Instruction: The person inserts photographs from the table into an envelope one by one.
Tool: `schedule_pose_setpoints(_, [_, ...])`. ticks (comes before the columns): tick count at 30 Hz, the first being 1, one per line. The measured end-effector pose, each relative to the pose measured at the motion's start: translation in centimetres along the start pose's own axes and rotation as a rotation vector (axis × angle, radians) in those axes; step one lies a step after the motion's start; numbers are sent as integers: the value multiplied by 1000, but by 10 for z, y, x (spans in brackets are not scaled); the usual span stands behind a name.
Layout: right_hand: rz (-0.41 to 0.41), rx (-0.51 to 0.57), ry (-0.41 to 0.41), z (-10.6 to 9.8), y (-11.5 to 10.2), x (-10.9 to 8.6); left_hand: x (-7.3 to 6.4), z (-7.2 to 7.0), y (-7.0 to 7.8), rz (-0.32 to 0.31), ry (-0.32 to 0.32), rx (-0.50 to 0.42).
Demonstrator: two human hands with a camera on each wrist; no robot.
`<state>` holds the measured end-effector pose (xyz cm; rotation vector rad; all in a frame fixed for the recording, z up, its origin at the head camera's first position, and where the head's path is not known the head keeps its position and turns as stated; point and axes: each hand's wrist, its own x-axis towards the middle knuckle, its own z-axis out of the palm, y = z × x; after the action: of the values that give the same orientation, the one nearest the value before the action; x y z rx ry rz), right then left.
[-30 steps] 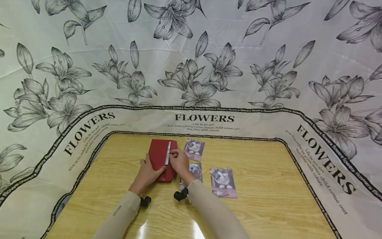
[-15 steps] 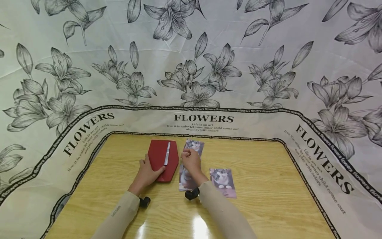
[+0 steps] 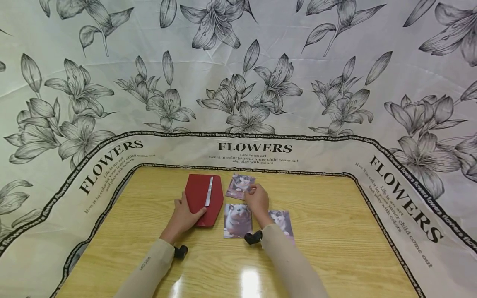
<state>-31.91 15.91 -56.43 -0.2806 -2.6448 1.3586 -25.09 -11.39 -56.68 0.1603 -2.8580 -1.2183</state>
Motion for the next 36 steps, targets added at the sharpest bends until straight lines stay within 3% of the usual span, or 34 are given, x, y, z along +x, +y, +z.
schedule_pose_setpoints(14, [6, -116, -28, -9, 11, -1, 0, 1, 0, -20, -6, -7])
schedule_pose_setpoints(36, [32, -263, -20, 7, 7, 2, -2, -1, 2, -21, -4, 0])
